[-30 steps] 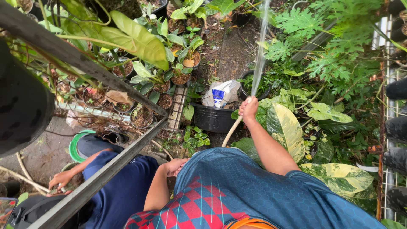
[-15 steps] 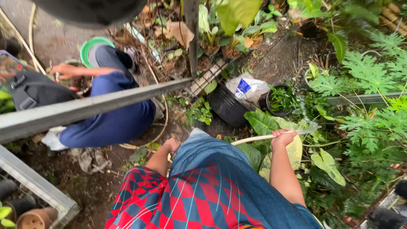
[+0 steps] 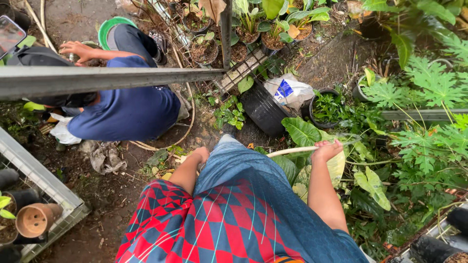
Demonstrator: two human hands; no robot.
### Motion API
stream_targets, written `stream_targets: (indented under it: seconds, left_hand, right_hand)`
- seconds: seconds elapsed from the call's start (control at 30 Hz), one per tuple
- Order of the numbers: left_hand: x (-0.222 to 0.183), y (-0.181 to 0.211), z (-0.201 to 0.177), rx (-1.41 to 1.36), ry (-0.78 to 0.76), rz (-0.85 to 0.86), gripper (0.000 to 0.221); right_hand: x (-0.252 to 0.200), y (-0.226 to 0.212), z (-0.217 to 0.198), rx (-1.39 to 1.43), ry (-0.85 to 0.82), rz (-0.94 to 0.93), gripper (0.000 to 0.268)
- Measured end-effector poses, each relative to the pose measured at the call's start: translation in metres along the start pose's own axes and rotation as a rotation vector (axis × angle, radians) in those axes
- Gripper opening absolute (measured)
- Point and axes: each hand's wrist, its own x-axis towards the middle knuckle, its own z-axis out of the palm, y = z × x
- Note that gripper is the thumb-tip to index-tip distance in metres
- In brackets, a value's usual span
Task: The person waters potted plants using a hose, moving between different areas of a plant nursery. They sit on the ground to water a bucket and then stand to water plants on shelves and the ground.
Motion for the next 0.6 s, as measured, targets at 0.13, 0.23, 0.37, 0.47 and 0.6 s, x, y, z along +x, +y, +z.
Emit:
stream_targets:
  seconds: [0.13, 0.23, 0.37, 0.47, 0.6]
  left_hand:
    - [0.0, -0.005, 0.001, 0.07, 0.016, 0.074, 0.049]
    - [0.0, -0.01, 0.004, 0.076, 0.008, 0.075, 0.049]
    - [-0.006, -0.009, 0.008, -0.079, 0.02, -0.11, 0.052]
    - [-0.009, -0.007, 0.008, -0.064, 0.015, -0.098, 0.053]
    - [-0.007, -0.005, 0.005, -0.048, 0.008, -0.067, 0.052]
  right_hand:
    - [-0.01, 0.011, -0.008, -0.218, 0.119, -0.078, 0.023]
    - [-0.01, 0.016, -0.014, -0.247, 0.108, -0.099, 0.027]
    - [-0.008, 0.021, -0.02, -0.402, 0.026, -0.18, 0.036]
    - [-0.008, 0.026, -0.022, -0.355, 0.001, -0.162, 0.037]
    - [-0.007, 0.029, -0.023, -0.356, -0.066, -0.266, 0.041]
